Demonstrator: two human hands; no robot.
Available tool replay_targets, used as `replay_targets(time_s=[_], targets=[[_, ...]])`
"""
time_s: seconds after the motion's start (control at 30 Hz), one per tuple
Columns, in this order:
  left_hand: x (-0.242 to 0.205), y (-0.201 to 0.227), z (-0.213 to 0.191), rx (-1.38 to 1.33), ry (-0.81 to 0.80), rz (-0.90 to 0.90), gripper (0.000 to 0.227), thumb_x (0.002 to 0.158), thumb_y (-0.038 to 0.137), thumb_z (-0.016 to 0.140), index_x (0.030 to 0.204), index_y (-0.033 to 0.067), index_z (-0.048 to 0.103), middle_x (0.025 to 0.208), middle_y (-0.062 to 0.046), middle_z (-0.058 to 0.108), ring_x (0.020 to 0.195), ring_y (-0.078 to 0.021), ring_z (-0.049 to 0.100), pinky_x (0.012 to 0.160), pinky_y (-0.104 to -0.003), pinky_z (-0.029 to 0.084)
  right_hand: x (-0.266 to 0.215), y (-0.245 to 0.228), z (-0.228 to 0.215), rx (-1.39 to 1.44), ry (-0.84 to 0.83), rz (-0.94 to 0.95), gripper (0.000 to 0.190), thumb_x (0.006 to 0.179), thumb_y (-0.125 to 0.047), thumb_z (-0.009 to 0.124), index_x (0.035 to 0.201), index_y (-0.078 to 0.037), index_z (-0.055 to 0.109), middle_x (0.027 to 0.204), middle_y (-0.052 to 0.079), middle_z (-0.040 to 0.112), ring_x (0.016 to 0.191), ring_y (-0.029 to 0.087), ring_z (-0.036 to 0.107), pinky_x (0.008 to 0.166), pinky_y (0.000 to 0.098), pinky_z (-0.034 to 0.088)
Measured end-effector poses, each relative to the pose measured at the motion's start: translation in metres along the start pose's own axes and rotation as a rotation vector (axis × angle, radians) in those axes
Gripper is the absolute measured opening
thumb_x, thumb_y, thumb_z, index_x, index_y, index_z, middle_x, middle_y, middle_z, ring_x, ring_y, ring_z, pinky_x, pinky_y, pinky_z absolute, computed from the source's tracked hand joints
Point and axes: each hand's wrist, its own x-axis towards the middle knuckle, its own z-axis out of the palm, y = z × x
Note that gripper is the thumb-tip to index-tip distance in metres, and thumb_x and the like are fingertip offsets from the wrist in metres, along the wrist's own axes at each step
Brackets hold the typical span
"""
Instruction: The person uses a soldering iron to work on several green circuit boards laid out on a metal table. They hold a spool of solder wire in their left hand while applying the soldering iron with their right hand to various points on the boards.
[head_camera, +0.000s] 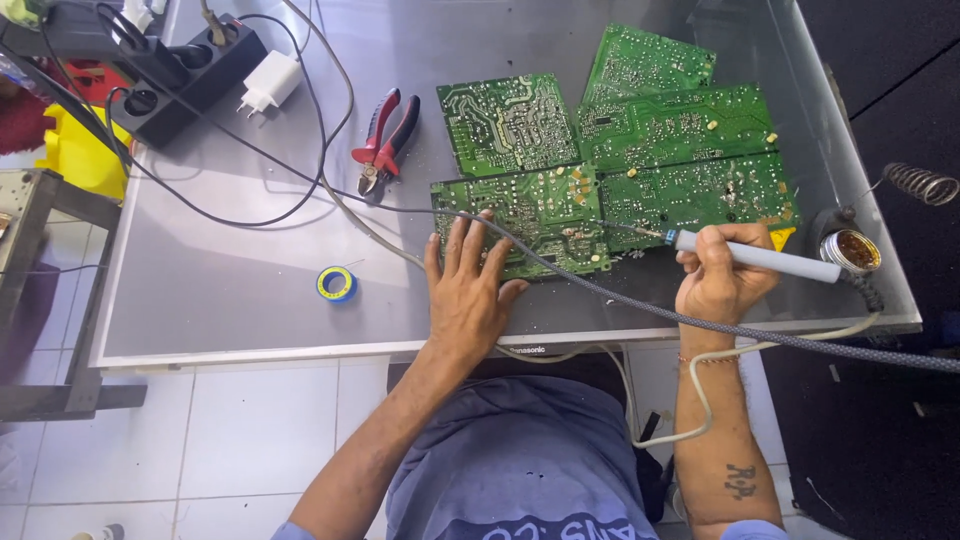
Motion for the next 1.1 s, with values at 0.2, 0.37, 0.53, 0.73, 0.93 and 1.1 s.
replay_targets(time_s=[0.2,0.37,0.53,0.73,0.93,1.1], targets=[[-0.009,-0.002,-0.001,0.005,0.037,0.003,0.046,0.082,0.026,0.076,0.123,0.0101,0.061,0.149,-0.02,0.042,0.143,-0.0405,0.03,0.114,-0.062,0.015,-0.01,0.006,-0.006,-0.012,0.019,0.018,0.012,0.079,0.002,0.068,0.078,0.001,0.056,0.055,0.013,0.049,0.043,0.017,0.054,0.04,0.0214,0.037],[-0.01,0.0,-0.006,-0.005,0.066,-0.019,0.041,0.08,0.025,0.079,0.117,0.0121,0.066,0.147,-0.018,0.043,0.142,-0.0401,0.031,0.113,-0.064,0.017,-0.013,0.012,-0.009,0.001,0.029,0.011,0.012,0.079,0.003,0.068,0.078,0.002,0.056,0.056,0.014,0.049,0.042,0.018,0.054,0.039,0.0218,0.038],[-0.013,0.006,-0.01,0.006,0.071,0.006,0.035,0.082,0.024,0.076,0.115,0.0139,0.068,0.148,-0.017,0.043,0.143,-0.0391,0.029,0.113,-0.062,0.016,-0.005,0.013,-0.003,-0.005,-0.034,-0.006,0.012,0.078,0.004,0.069,0.078,0.004,0.057,0.057,0.015,0.051,0.044,0.018,0.056,0.04,0.0224,0.039],[-0.023,0.025,-0.013,-0.038,0.074,0.038,0.037,0.083,0.03,0.076,0.115,0.0133,0.067,0.146,-0.019,0.045,0.142,-0.0404,0.032,0.112,-0.063,0.018,0.0,0.002,-0.003,-0.041,-0.119,-0.091,0.013,0.078,0.006,0.07,0.078,0.007,0.056,0.059,0.017,0.052,0.047,0.018,0.056,0.044,0.0249,0.042],[-0.025,0.026,-0.012,-0.033,0.123,0.037,0.037,0.087,0.039,0.072,0.113,0.0121,0.068,0.144,-0.018,0.046,0.14,-0.0399,0.036,0.112,-0.061,0.022,-0.002,-0.013,-0.007,-0.141,-0.261,-0.158,0.014,0.081,0.011,0.07,0.08,0.01,0.056,0.062,0.019,0.052,0.052,0.02,0.054,0.049,0.0308,0.041],[-0.025,0.026,-0.011,-0.021,0.118,0.018,0.035,0.088,0.038,0.071,0.11,0.0117,0.07,0.143,-0.017,0.048,0.141,-0.0391,0.035,0.113,-0.059,0.021,-0.006,-0.028,-0.002,-0.215,-0.327,-0.186,0.014,0.082,0.012,0.069,0.079,0.007,0.057,0.061,0.017,0.055,0.052,0.02,0.055,0.052,0.0296,0.042]])
